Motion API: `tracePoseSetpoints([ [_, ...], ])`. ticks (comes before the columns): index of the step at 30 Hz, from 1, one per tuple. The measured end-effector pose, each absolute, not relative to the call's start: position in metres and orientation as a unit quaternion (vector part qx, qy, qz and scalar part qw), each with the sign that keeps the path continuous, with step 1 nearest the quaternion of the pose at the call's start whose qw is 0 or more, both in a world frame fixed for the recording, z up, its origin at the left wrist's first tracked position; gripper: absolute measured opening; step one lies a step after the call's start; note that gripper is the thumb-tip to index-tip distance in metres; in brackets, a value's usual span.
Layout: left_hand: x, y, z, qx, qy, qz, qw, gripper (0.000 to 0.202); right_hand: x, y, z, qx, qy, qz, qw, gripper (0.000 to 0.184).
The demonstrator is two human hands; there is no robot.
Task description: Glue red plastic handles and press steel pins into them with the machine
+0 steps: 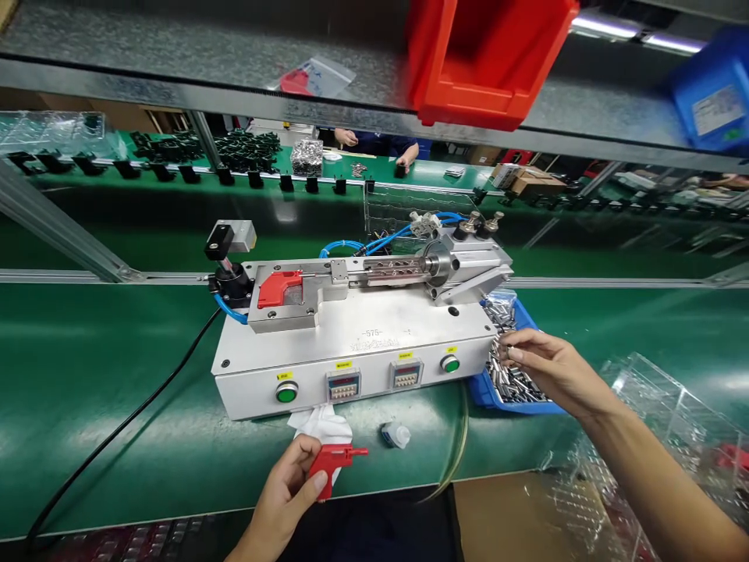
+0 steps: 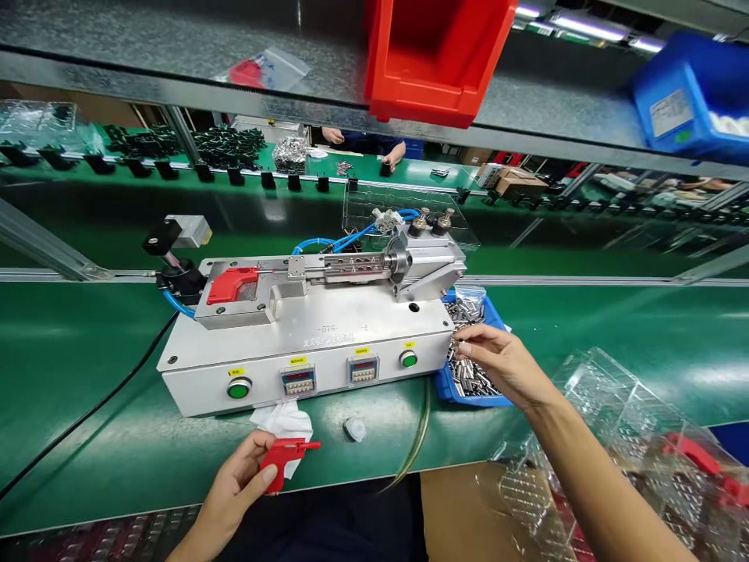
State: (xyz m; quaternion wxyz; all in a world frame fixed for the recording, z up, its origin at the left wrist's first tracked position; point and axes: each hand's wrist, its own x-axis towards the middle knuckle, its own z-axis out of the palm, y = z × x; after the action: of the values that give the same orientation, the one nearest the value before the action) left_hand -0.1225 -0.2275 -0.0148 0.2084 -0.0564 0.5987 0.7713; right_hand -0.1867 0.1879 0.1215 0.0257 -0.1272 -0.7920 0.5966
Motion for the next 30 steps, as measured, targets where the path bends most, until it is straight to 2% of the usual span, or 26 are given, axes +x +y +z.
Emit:
tracePoseSetpoints([
  [5,-0.117,-0.231,-0.018,-0.078,0.603,0.767,0.203,0.049,-0.182,0.184,0.124,-0.142,-0.735,0.661,0.054,0.044],
  [14,-0.115,-0.235,-0.025,-0.097,0.604,0.758,0.226,0.052,-0.176,0.181,0.124,-0.154,-0.692,0.704,0.039,0.039],
  [25,-0.116,-0.234,-0.025,-0.084,0.595,0.768,0.221,0.048,-0.179,0.167,0.142,-0.142,-0.715,0.683,0.043,0.047],
  [30,-0.124,-0.231,-0.030,-0.009,0.562,0.792,0.240,0.042,-0.194,0.140,0.159,-0.094,-0.784,0.610,0.075,0.053],
])
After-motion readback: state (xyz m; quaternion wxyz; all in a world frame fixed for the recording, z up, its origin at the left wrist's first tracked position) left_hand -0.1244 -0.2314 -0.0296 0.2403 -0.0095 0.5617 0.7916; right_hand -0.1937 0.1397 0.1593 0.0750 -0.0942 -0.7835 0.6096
